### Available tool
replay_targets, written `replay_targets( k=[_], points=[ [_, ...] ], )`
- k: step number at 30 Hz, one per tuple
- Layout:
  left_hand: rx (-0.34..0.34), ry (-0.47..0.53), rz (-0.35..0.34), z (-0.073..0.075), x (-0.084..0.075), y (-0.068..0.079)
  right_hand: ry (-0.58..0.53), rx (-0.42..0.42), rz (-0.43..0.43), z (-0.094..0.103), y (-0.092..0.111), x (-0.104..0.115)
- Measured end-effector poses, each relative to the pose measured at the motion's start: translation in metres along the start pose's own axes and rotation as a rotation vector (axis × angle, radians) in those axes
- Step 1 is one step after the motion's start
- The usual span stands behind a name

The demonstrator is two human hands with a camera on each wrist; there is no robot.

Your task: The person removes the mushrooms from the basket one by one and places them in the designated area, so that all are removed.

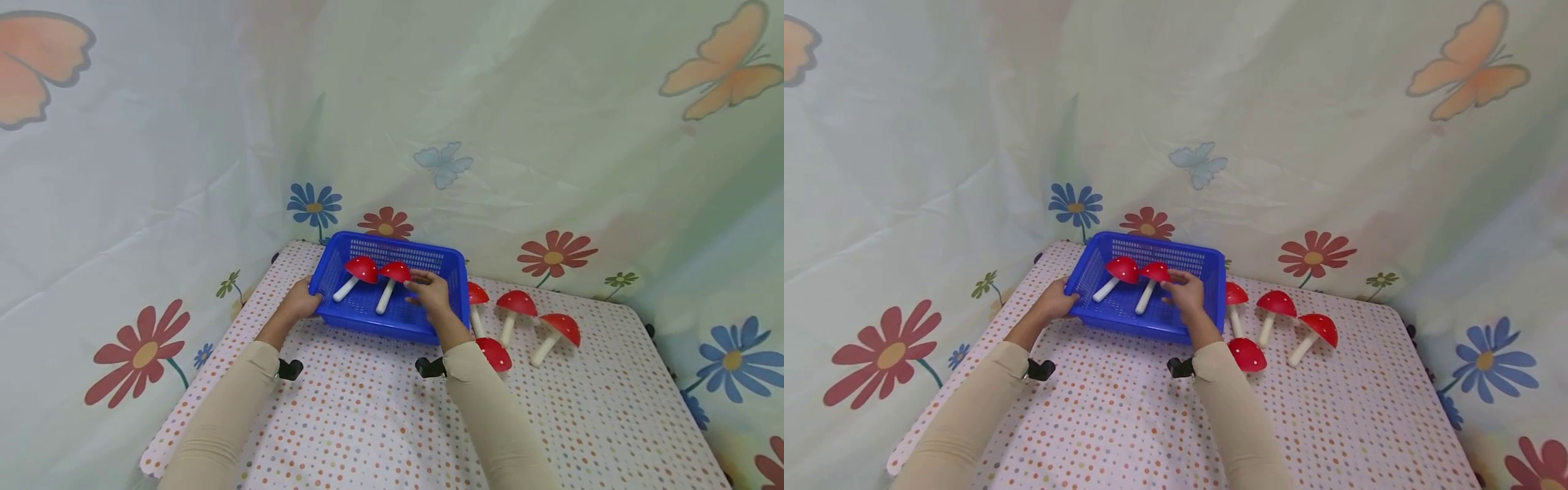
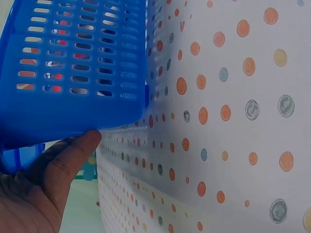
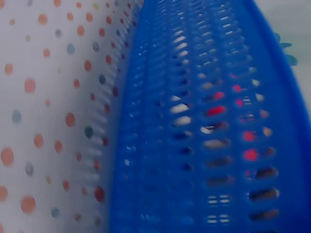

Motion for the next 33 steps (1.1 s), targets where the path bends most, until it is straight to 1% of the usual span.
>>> replay_targets(
  k=[4,8,13,18,20,24,27,30,33],
  points=[
    [-0.004,0.000,0.003,0.000,0.000,0.000,-0.012,-0.048,-0.030,-0.009,-0.008,-0.005],
    [-0.007,-0.003,0.008,0.000,-0.001,0.000,0.022,-0.071,-0.034,-0.015,-0.016,-0.005],
    [-0.001,0.000,0.019,-0.002,-0.001,0.000,0.130,-0.099,-0.007,-0.017,-0.029,-0.011],
    [-0.013,0.000,0.010,-0.001,0.001,0.001,0.273,-0.136,-0.027,-0.018,-0.044,-0.021],
    [-0.018,-0.009,-0.001,-0.002,0.000,0.000,0.302,-0.142,-0.027,-0.016,-0.049,-0.024],
    [-0.014,-0.007,-0.006,-0.002,0.001,0.000,0.335,-0.162,-0.020,-0.014,-0.053,-0.025],
    [0.001,0.006,-0.006,-0.002,0.000,0.000,0.395,-0.178,-0.031,-0.011,-0.053,-0.025],
    [0.004,0.010,0.001,-0.002,0.000,0.000,0.441,-0.171,-0.033,-0.010,-0.053,-0.025],
    [0.005,0.010,0.006,-0.001,0.000,-0.001,0.444,-0.161,-0.019,-0.011,-0.053,-0.026]
  ],
)
Point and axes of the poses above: each hand's wrist, its own y-axis away from the middle knuckle, its own z-axis out of the back of the hand, x = y × z, the point moved 1 cm from there along -y, towards the middle knuckle, and after that the axes turned 8 degrees about -y, right-handed, at the moved point
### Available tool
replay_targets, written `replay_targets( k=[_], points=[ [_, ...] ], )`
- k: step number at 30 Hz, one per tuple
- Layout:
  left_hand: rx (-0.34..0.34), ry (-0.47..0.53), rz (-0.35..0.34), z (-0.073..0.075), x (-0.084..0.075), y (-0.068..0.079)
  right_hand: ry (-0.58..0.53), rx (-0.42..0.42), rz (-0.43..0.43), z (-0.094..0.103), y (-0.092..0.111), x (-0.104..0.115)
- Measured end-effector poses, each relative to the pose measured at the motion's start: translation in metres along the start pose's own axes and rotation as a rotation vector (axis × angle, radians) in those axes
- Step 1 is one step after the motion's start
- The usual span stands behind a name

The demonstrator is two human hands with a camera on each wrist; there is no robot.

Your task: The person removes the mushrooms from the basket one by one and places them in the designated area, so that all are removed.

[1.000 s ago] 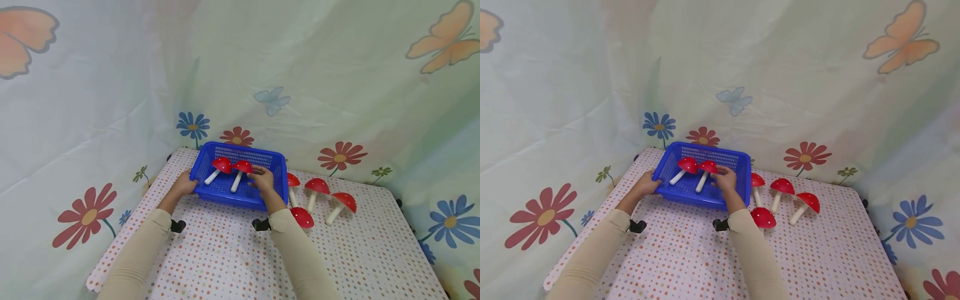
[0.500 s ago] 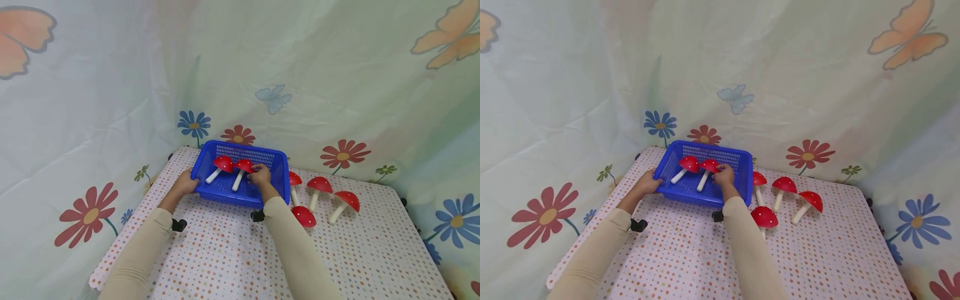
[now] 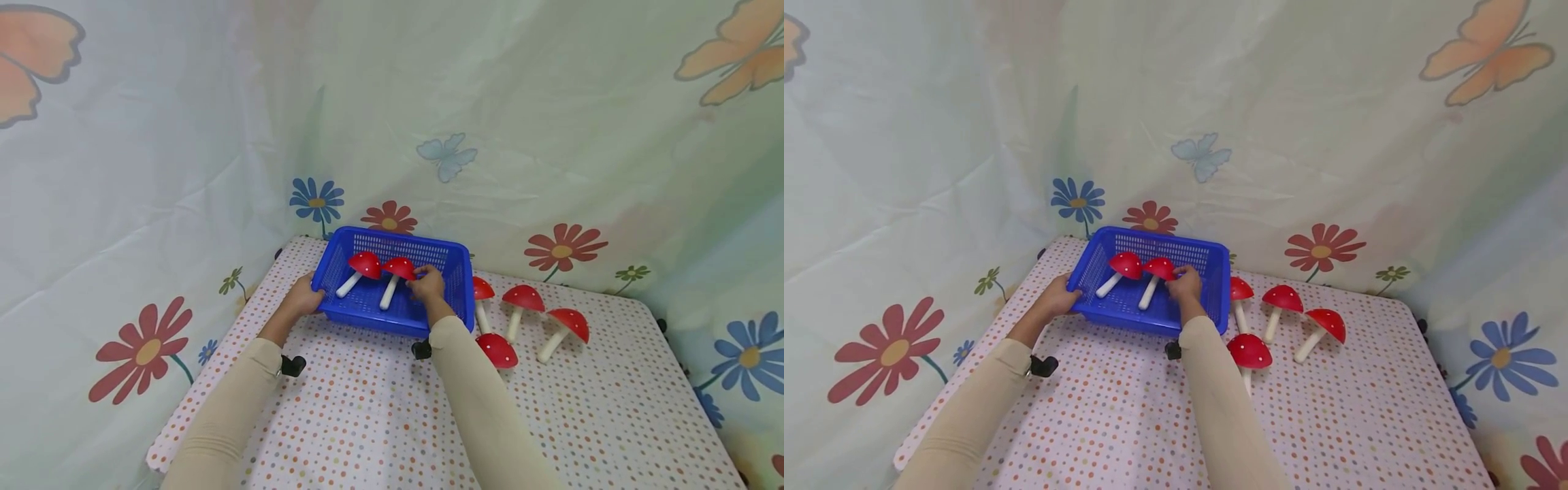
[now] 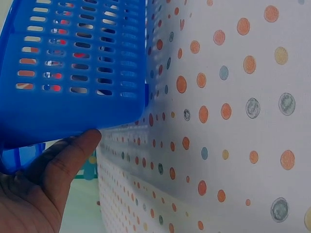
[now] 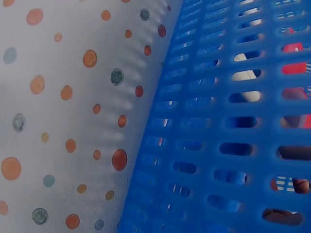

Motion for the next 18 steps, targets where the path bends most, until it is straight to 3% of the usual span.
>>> replay_targets(
  k=[5,13,18],
  points=[
    [0.001,0.009,0.010,0.0008,-0.0001,-0.0001,0.011,-0.021,0.030,0.0007,0.0026,0.0026],
    [-0.005,-0.012,0.006,-0.0002,-0.0018,0.0012,0.196,-0.127,0.144,0.0040,0.0062,0.0050],
    [-0.011,-0.018,0.012,0.0003,-0.0014,0.0011,0.218,-0.168,0.167,0.0039,0.0047,0.0058]
  ],
)
Point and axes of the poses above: each hand's wrist, its own y-axis away from the middle knuckle, its own z-axis out of the back of the hand, x = y × z, the point moved 1 cm from there along -y, towards the middle knuckle, and after that the axes turned 8 degrees about -y, right-handed, at the moved point
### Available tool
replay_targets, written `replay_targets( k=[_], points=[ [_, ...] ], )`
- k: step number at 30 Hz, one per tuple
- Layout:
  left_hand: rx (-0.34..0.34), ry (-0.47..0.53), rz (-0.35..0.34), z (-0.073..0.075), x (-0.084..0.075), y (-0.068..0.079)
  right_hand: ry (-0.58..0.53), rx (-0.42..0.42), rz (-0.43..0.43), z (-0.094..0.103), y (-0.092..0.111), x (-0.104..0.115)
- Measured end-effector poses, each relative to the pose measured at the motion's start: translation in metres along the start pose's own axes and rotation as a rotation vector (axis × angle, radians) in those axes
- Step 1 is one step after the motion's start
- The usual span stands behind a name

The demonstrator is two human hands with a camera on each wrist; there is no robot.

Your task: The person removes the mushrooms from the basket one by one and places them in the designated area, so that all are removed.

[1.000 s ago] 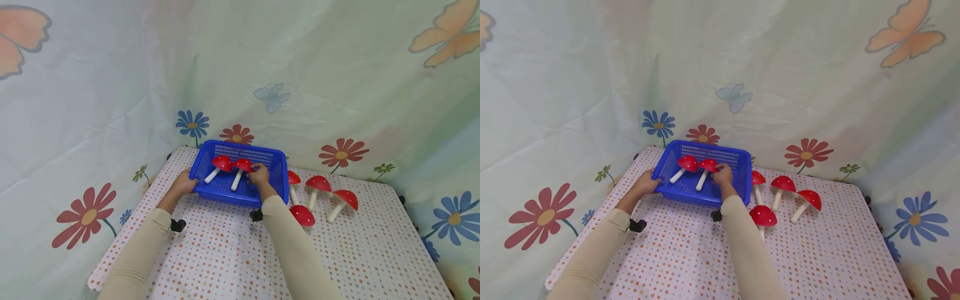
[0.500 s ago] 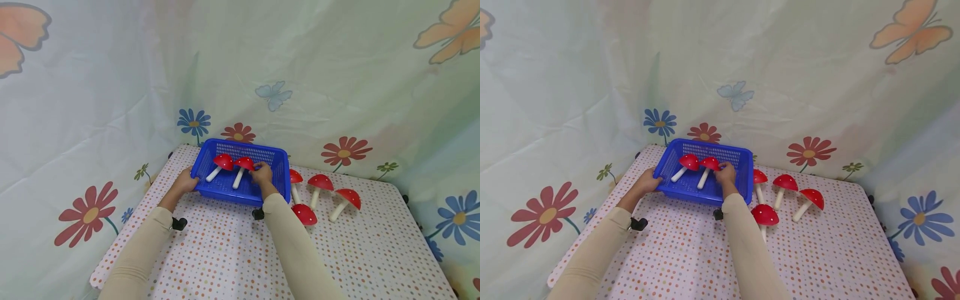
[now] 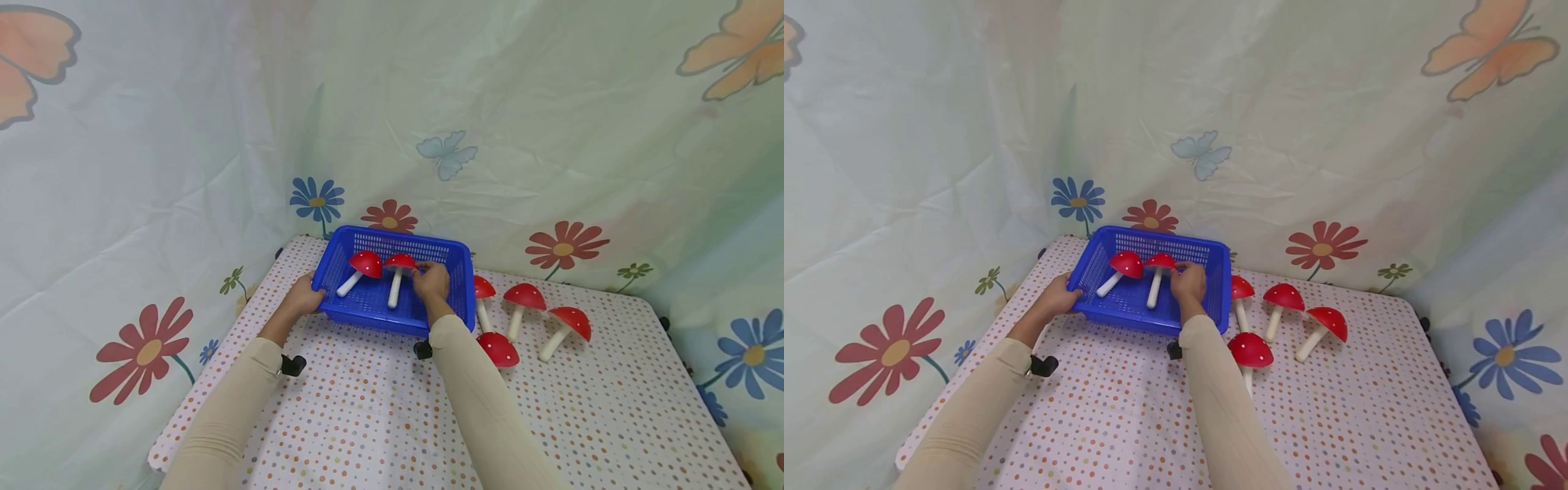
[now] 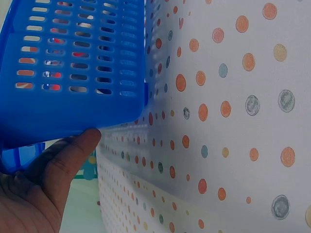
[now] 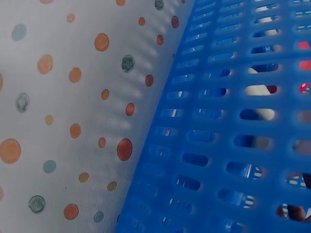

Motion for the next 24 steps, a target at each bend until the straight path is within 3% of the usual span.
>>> replay_targets(
  k=[18,24],
  points=[
    [-0.025,-0.056,-0.023,-0.002,0.002,0.000,0.036,-0.017,0.117,0.004,0.009,0.008],
    [-0.020,-0.040,-0.015,-0.002,0.002,0.000,-0.025,0.013,0.252,0.002,0.010,0.011]
  ],
)
Point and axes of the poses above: each hand's wrist, its own y-axis away from the middle knuckle, its own z-axis out of the back of the hand, x = y × z, the point moved 1 cm from there along -y, towards the middle knuckle, and after that the axes turned 8 degrees about -y, right-handed, at the moved point
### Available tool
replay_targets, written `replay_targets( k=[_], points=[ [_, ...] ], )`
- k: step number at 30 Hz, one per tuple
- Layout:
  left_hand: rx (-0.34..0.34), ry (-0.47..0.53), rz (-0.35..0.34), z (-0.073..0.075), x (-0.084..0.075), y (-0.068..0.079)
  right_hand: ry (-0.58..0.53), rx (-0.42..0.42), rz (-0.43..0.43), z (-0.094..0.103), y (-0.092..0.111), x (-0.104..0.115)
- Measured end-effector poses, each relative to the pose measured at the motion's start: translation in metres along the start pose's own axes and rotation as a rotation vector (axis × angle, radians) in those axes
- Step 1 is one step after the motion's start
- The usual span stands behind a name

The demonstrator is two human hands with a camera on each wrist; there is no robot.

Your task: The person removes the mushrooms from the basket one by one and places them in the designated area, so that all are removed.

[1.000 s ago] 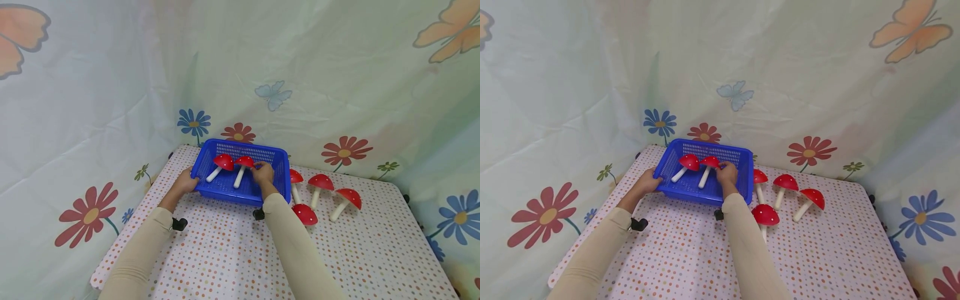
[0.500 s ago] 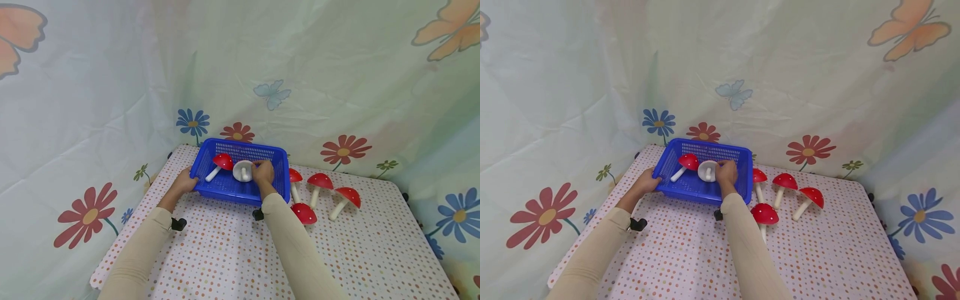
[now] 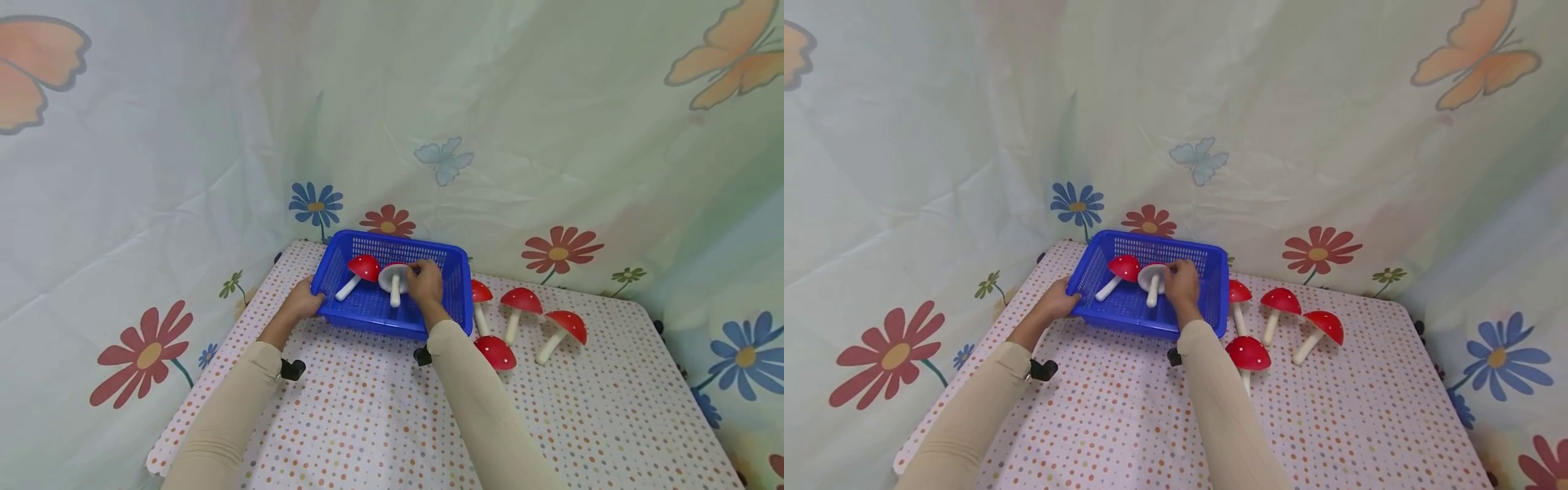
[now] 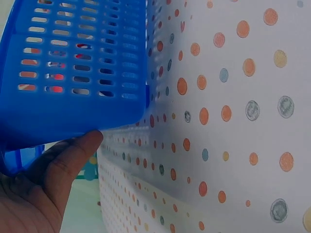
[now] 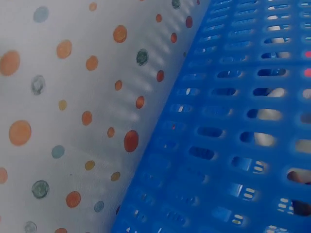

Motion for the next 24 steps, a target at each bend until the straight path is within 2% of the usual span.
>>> replay_targets(
  k=[6,12,18,24],
  points=[
    [-0.002,-0.003,0.013,0.000,0.000,0.000,-0.052,0.068,0.160,-0.004,0.002,0.004],
    [0.018,0.019,0.021,0.000,-0.003,0.000,-0.067,0.029,0.253,0.003,0.004,0.010],
    [0.020,0.016,0.003,0.001,-0.002,0.001,-0.133,-0.032,0.334,0.024,0.006,0.016],
    [0.029,0.040,-0.003,0.002,-0.001,0.001,-0.180,-0.095,0.430,0.053,0.007,0.022]
  ],
)
Point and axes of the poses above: each hand's wrist, its own y-axis away from the middle knuckle, its own z-axis out of the back of the hand, x = y × z, the point moved 1 cm from there along -y, towards the middle knuckle, and after that the axes turned 8 degrees about -y, right-handed, at the moved point
